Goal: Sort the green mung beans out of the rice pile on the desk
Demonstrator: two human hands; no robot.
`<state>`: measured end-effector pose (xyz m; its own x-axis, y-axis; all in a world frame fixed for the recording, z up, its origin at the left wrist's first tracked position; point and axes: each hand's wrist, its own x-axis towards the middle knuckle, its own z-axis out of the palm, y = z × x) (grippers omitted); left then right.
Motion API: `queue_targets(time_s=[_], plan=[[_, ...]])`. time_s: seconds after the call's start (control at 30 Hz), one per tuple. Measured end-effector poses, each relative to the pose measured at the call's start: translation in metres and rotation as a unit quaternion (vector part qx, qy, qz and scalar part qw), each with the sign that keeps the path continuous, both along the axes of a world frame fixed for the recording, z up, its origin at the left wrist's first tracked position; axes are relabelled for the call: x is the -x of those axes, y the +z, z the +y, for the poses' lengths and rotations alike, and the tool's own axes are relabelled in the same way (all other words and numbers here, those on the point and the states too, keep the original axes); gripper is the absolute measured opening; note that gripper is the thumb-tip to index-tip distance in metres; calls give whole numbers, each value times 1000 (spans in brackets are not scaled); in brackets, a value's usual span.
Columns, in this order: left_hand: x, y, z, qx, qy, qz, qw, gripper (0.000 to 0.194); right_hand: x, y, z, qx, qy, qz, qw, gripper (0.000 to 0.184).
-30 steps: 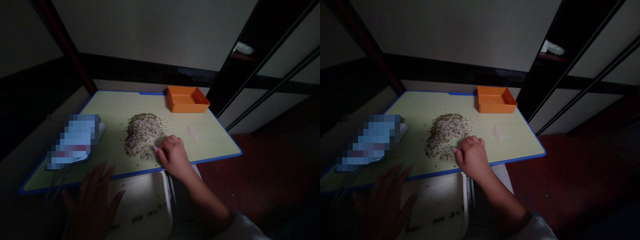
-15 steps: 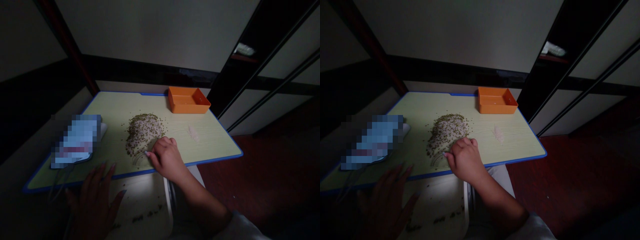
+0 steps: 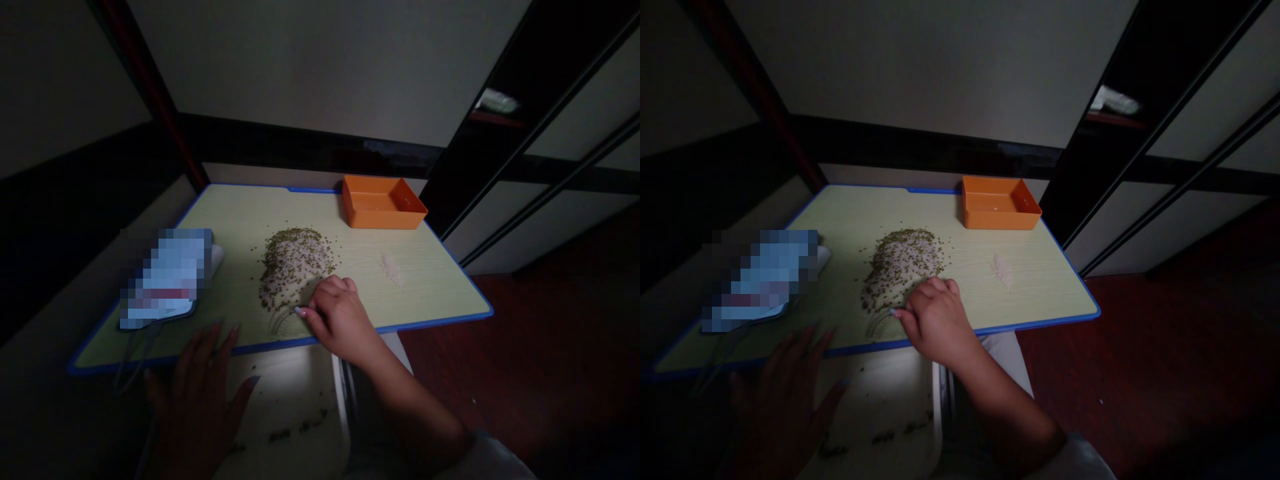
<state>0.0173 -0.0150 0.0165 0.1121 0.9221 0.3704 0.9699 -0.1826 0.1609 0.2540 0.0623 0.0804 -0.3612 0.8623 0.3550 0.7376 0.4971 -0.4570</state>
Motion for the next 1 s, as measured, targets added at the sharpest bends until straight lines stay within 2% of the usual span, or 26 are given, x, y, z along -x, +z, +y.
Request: queue_targets(time_s=[0.27, 0.47, 0.6, 0.87, 1.0], plan=[[0, -2, -1, 25, 20, -14, 999, 61, -1, -2, 0, 0, -9, 35, 999, 25], [0, -4, -1, 17, 20, -19, 999, 59, -7, -1, 1, 21, 32, 117, 992, 29], [-1, -3, -2, 20, 20, -19, 999, 58, -7, -2, 0, 28, 48, 119, 991, 30], [0, -2, 0, 44, 33, -26, 998, 59, 0, -2, 2, 15, 16, 94, 995, 25], [-3, 1, 0, 41, 40, -28, 998, 58, 0, -4, 1, -10, -32, 150, 988, 27]])
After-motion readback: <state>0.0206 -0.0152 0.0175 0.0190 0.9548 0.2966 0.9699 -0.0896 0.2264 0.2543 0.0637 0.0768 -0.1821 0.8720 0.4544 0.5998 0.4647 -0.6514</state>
